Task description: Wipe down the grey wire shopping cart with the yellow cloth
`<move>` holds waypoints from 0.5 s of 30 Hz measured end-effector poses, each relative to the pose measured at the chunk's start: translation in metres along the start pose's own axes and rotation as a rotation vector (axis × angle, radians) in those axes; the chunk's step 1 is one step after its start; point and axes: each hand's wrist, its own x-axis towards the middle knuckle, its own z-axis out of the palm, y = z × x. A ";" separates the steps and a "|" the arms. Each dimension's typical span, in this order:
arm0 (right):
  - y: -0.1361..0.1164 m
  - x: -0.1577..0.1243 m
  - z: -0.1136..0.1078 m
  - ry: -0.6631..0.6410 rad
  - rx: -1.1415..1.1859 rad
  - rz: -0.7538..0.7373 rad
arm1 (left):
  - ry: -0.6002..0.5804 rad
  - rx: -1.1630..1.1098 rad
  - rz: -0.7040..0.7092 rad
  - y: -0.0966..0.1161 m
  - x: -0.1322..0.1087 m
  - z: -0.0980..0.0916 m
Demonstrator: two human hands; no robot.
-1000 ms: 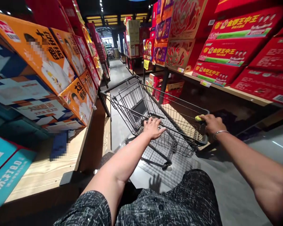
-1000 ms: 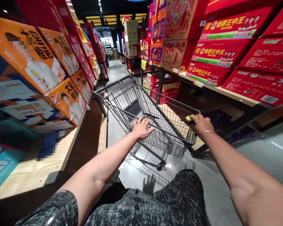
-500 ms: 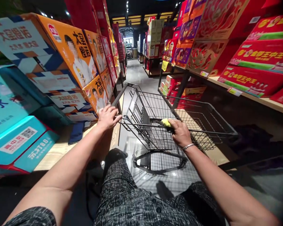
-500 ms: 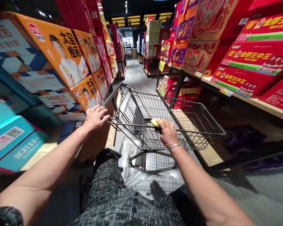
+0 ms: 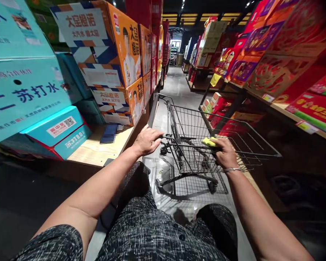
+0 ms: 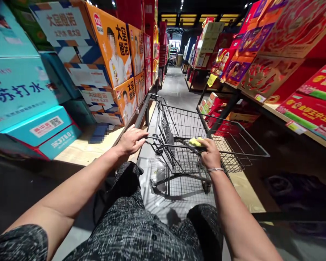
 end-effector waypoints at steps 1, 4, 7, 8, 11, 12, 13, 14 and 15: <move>-0.017 0.002 0.004 -0.004 0.091 -0.058 | -0.007 -0.061 -0.008 -0.004 -0.001 -0.002; -0.082 0.003 0.025 -0.016 0.275 -0.241 | 0.007 -0.345 -0.053 -0.014 -0.001 -0.006; -0.146 0.001 0.051 -0.072 0.187 -0.334 | 0.059 -0.720 -0.117 -0.020 0.001 -0.009; -0.163 0.001 0.060 -0.125 0.131 -0.379 | 0.062 -0.827 -0.149 -0.021 0.002 -0.011; -0.194 0.004 0.086 -0.340 0.005 -0.551 | 0.005 -1.072 -0.247 -0.019 0.002 -0.015; -0.198 0.005 0.094 -0.397 -0.021 -0.588 | -0.021 -1.130 -0.269 -0.018 0.002 -0.016; -0.199 0.007 0.103 -0.440 -0.046 -0.611 | -0.041 -1.169 -0.284 -0.018 0.001 -0.017; -0.198 0.008 0.111 -0.463 -0.070 -0.622 | -0.052 -1.179 -0.292 -0.019 0.001 -0.018; -0.196 0.009 0.118 -0.469 -0.095 -0.631 | -0.055 -1.154 -0.292 -0.020 0.002 -0.018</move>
